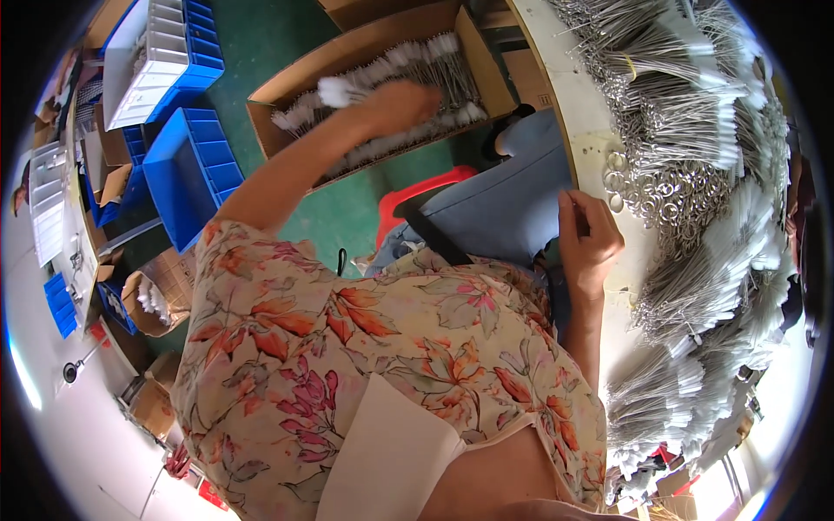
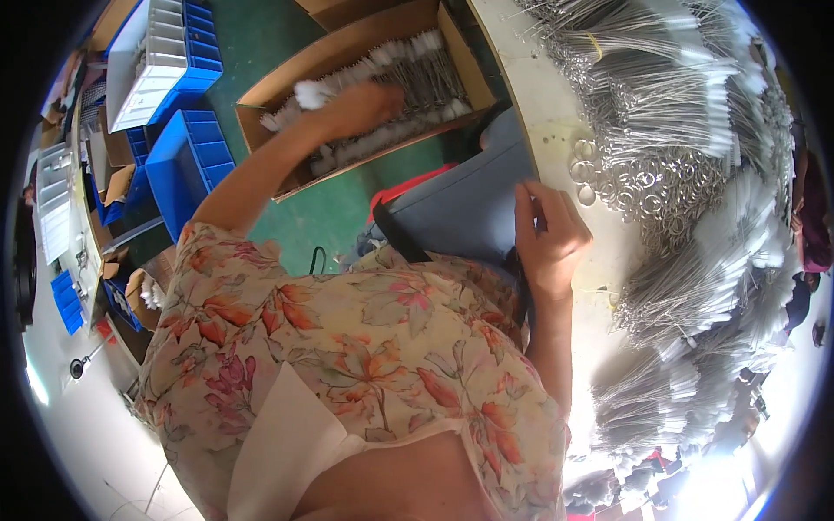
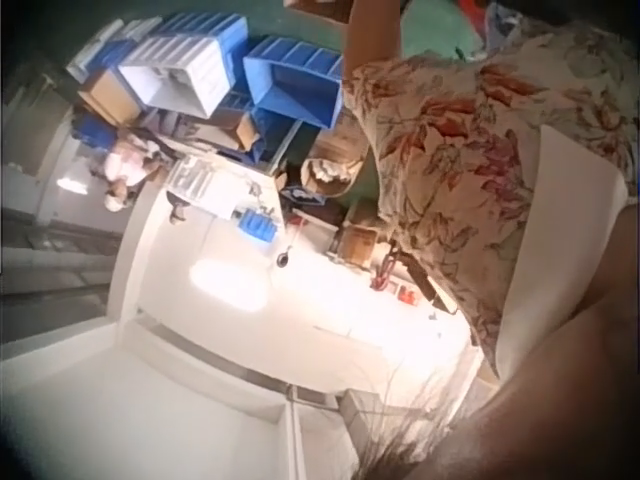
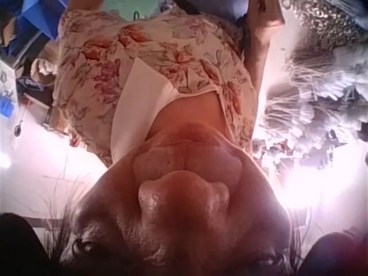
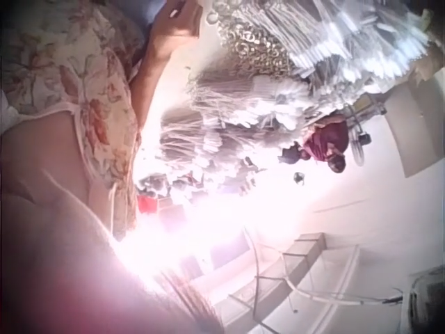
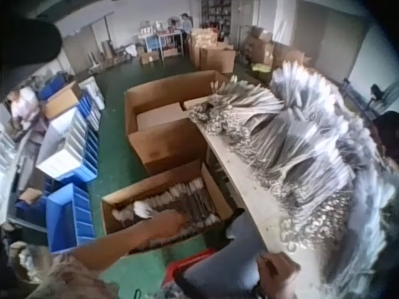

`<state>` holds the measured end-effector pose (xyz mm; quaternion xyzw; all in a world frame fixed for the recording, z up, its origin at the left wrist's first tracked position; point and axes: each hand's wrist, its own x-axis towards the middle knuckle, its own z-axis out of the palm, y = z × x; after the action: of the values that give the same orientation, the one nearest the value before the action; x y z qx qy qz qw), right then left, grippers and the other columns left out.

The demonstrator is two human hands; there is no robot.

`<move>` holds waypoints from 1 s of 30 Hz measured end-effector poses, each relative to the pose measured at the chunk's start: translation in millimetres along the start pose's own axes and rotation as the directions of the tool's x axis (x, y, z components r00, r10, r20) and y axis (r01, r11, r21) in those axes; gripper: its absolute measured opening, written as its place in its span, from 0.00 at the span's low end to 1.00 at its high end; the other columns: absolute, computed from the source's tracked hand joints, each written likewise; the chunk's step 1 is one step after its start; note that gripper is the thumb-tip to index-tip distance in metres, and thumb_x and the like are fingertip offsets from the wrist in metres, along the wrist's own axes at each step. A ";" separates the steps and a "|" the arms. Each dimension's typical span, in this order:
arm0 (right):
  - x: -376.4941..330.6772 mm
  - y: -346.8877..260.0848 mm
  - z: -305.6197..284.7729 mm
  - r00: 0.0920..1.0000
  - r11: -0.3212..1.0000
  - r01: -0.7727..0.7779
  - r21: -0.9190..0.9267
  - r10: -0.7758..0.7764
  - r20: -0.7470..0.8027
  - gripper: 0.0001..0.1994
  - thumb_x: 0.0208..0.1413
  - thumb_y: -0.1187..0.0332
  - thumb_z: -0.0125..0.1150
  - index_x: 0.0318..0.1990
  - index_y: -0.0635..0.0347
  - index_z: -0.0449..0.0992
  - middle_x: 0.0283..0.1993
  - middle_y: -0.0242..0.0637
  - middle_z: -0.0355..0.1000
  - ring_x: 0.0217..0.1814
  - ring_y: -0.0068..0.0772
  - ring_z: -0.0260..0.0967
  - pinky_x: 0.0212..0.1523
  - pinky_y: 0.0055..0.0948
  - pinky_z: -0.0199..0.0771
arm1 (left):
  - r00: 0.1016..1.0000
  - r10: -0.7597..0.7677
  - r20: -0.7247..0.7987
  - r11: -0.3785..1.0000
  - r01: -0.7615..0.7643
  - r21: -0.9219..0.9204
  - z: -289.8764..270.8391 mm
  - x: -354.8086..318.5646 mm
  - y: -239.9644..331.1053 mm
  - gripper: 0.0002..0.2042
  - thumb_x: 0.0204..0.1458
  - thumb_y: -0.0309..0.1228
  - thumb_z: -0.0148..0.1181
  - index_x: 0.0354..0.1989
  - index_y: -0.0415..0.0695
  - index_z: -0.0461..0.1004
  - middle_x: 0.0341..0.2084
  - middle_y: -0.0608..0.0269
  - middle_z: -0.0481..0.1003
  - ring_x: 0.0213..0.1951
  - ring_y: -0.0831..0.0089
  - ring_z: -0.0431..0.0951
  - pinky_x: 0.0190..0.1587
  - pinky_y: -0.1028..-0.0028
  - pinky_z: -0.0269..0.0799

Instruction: The person is assembling small white cleaning brushes by sliding them onto metal rings and then organizing the completed sets into cardboard boxes.

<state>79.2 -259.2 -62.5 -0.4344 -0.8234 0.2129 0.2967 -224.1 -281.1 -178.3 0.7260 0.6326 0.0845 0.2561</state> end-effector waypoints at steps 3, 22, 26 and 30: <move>1.2 -7.8 -1.8 0.999 0.997 0.035 -0.068 -0.034 0.025 0.04 0.42 0.77 0.63 0.27 0.60 0.75 0.19 0.32 0.67 0.15 0.22 0.62 0.15 0.20 0.59 | 0.946 -0.105 0.306 0.992 0.077 0.103 62.2 4.9 -15.4 0.11 0.47 0.30 0.49 0.36 0.40 0.71 0.31 0.47 0.74 0.38 0.51 0.74 0.36 0.58 0.71; 2.0 -17.6 6.2 0.995 0.975 0.039 -0.219 -0.019 0.094 0.03 0.42 0.78 0.61 0.26 0.62 0.74 0.17 0.32 0.66 0.13 0.23 0.61 0.13 0.20 0.56 | 0.489 -0.663 0.568 0.745 0.348 0.569 201.7 -81.4 -177.3 0.13 0.46 0.35 0.56 0.41 0.46 0.75 0.35 0.61 0.76 0.35 0.61 0.77 0.32 0.61 0.71; 4.0 -23.5 5.6 0.994 0.971 0.021 -0.239 0.006 0.112 0.02 0.43 0.78 0.61 0.26 0.62 0.74 0.18 0.32 0.67 0.14 0.24 0.61 0.13 0.21 0.56 | 0.286 -0.647 0.707 0.762 0.192 0.619 200.3 -72.3 -180.3 0.13 0.46 0.31 0.56 0.41 0.46 0.75 0.39 0.58 0.74 0.41 0.58 0.75 0.38 0.57 0.71; 3.9 -23.5 5.5 0.992 0.971 -0.022 -0.237 0.052 0.119 0.02 0.43 0.77 0.60 0.25 0.62 0.74 0.19 0.34 0.67 0.16 0.27 0.63 0.15 0.23 0.59 | 0.887 -0.448 0.107 0.736 0.299 0.608 286.6 -94.2 -228.8 0.12 0.45 0.33 0.55 0.37 0.43 0.75 0.38 0.51 0.75 0.37 0.54 0.76 0.36 0.58 0.69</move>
<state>59.8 -268.9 -51.1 -0.4675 -0.8514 0.1461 0.1874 -313.8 -432.0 -513.8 0.6302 0.7247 -0.2548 0.1127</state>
